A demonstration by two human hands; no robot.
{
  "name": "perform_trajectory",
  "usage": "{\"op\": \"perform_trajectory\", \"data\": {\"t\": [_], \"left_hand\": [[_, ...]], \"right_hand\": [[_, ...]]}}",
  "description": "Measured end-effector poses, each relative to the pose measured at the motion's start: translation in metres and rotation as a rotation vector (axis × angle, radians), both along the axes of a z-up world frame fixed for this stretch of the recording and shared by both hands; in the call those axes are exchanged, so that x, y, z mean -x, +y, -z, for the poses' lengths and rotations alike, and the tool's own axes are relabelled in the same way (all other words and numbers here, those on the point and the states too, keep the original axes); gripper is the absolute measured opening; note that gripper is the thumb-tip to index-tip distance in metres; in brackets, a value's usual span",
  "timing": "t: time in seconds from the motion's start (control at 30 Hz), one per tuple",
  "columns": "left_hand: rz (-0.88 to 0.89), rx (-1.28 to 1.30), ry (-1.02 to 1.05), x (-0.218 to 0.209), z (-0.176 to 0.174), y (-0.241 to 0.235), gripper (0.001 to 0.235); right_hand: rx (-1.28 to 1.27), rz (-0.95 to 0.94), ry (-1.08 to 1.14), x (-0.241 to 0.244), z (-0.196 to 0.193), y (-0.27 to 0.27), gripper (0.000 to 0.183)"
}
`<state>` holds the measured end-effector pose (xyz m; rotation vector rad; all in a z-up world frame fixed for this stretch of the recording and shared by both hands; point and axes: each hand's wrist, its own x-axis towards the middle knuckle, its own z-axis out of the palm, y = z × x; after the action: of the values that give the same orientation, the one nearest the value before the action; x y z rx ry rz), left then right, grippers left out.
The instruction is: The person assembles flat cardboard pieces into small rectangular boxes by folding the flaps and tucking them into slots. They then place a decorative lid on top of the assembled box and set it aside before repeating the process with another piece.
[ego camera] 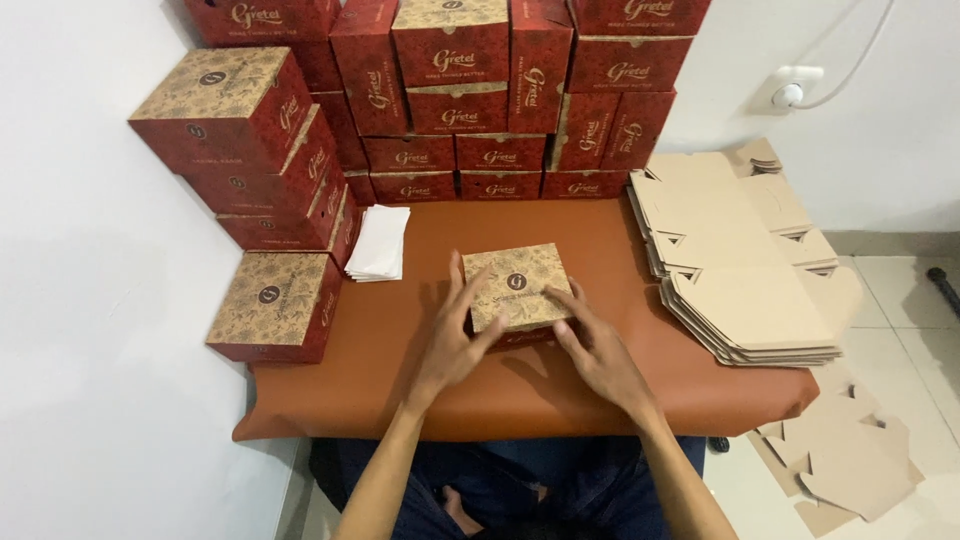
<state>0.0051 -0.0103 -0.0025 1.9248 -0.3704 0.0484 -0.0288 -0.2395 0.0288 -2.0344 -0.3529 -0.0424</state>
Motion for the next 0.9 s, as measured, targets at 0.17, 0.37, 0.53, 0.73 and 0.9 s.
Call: {"op": "perform_trajectory", "data": {"t": [0.17, 0.37, 0.53, 0.73, 0.9], "left_hand": [[0.056, -0.203, 0.03, 0.038, -0.018, 0.008, 0.093], [-0.004, -0.066, 0.026, 0.052, -0.009, 0.007, 0.078], [-0.212, -0.048, -0.034, 0.079, -0.039, 0.03, 0.074], [-0.638, -0.175, -0.253, 0.098, -0.043, 0.069, 0.064], [-0.847, -0.249, -0.197, 0.095, -0.05, 0.101, 0.07]], "right_hand": [[0.048, 0.078, 0.097, 0.009, 0.005, 0.003, 0.055], [-0.008, 0.071, 0.0, -0.003, 0.01, 0.015, 0.049], [-0.006, -0.07, -0.044, -0.019, -0.022, 0.055, 0.054], [-0.095, -0.548, -0.116, -0.073, -0.024, 0.117, 0.045], [-0.189, -0.429, -0.298, -0.102, -0.012, 0.193, 0.033]]}}
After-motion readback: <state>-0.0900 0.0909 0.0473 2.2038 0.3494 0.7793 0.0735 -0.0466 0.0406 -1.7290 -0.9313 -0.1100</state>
